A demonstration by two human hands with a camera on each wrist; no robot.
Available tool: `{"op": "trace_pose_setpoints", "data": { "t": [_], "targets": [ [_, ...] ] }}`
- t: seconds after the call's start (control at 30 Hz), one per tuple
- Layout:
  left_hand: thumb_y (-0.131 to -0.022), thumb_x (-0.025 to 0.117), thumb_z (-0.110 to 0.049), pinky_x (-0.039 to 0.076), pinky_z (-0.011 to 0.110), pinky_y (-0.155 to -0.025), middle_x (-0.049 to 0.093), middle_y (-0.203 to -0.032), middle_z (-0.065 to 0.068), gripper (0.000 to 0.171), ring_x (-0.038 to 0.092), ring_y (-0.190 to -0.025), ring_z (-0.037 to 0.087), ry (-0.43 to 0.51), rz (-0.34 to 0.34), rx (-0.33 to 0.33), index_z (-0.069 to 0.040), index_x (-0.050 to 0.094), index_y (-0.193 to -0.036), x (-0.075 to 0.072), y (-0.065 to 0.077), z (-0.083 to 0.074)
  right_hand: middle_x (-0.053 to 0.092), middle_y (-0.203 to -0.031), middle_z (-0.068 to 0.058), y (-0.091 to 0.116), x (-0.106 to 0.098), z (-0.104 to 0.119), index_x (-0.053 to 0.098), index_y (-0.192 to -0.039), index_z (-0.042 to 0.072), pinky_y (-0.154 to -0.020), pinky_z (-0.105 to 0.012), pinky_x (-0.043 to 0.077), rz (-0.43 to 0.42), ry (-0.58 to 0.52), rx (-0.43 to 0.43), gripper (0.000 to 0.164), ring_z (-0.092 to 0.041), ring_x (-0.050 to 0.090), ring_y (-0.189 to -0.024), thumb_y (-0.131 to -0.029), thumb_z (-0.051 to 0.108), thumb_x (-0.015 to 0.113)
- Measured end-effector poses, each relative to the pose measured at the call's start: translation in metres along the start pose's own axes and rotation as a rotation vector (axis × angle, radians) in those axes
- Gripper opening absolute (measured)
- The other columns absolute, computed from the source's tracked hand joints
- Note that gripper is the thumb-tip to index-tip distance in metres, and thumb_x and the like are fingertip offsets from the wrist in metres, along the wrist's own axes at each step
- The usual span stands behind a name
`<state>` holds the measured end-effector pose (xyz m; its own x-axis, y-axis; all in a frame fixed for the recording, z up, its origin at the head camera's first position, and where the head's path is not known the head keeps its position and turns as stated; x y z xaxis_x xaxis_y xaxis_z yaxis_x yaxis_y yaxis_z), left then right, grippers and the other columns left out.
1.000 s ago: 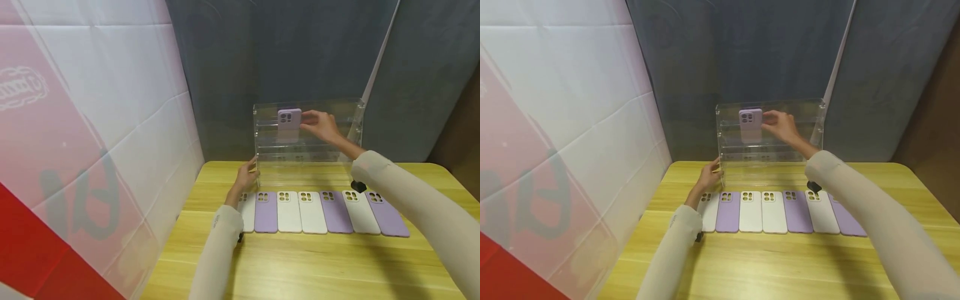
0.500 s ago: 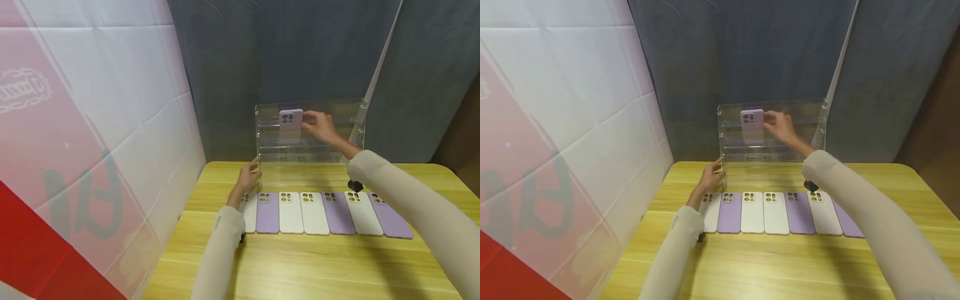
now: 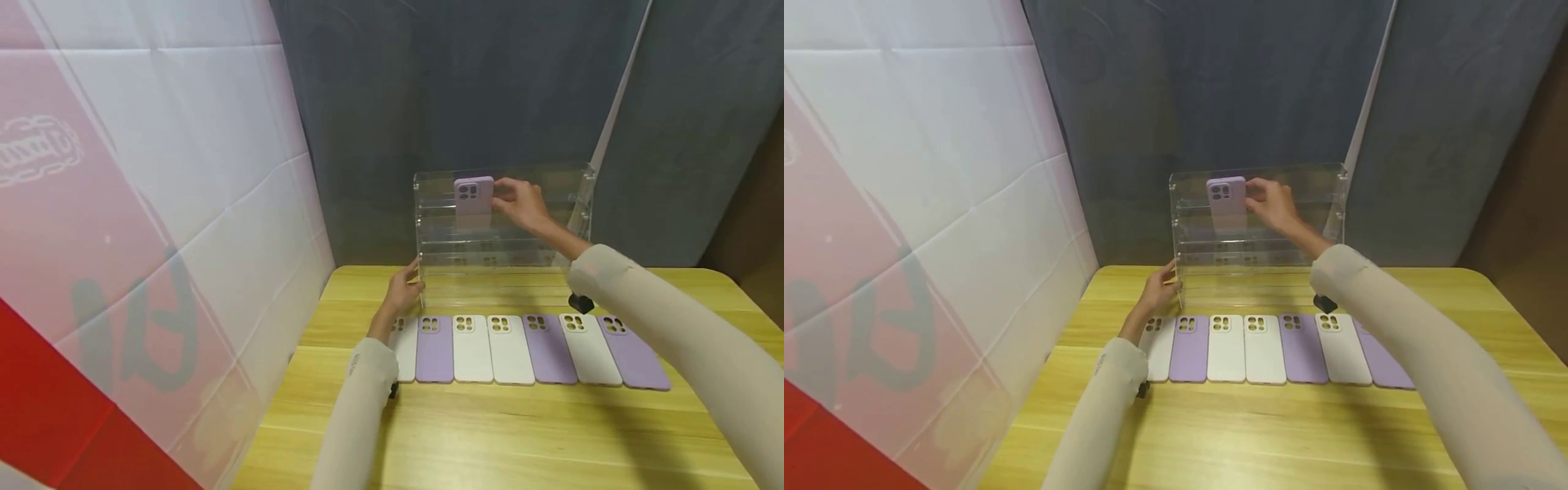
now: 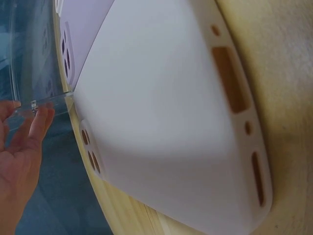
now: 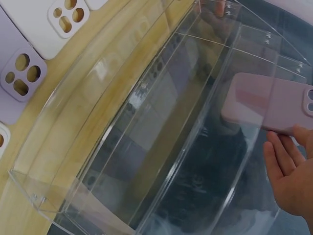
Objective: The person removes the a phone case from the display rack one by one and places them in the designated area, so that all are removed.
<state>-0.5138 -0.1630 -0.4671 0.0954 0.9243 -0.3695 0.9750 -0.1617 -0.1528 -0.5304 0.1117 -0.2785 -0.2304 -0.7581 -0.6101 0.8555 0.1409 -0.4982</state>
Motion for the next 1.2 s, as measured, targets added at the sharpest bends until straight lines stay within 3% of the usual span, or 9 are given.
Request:
{"op": "trace_pose_setpoints", "data": {
  "t": [0.5,0.97,1.2],
  "targets": [
    [-0.098,0.059,0.006,0.058,0.042,-0.103,0.048,-0.153,0.029,0.070,0.060,-0.128,0.046,0.016,0.004,-0.002,-0.014,0.037,-0.161,-0.007,-0.007,0.009,0.072,-0.112,-0.027,-0.005,-0.030,0.009,0.068,-0.126,-0.004,-0.088,-0.061,0.061,-0.084,0.025,-0.010,0.032,-0.044,0.072,-0.104,-0.096,0.006,0.073],
    [-0.099,0.059,0.005,0.056,0.044,-0.106,0.048,-0.152,0.031,0.067,0.060,-0.128,0.046,-0.029,0.000,0.017,-0.009,0.036,-0.161,-0.021,-0.016,0.020,0.071,-0.120,-0.027,0.001,-0.057,0.016,0.067,-0.127,-0.004,-0.091,-0.060,0.060,-0.085,0.043,-0.031,0.034,-0.043,0.071,-0.110,-0.097,0.008,0.073],
    [-0.097,0.057,0.006,0.057,0.042,-0.105,0.049,-0.148,0.035,0.066,0.055,-0.134,0.046,-0.025,-0.005,0.086,-0.005,0.038,-0.159,-0.029,-0.016,0.017,0.070,-0.122,-0.027,0.007,-0.067,0.011,0.066,-0.129,-0.005,-0.094,-0.061,0.059,-0.065,0.046,-0.013,0.034,-0.044,0.070,-0.112,-0.098,0.010,0.071]
  ]
}}
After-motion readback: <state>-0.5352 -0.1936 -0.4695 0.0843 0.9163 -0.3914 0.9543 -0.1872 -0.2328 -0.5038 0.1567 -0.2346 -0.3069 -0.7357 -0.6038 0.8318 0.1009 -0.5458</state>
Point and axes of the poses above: each hand's wrist, its own y-axis away from the middle knuckle, its own x-axis out of the palm, z = x × y, the point moved 7 cm from there along -y, towards the middle knuckle
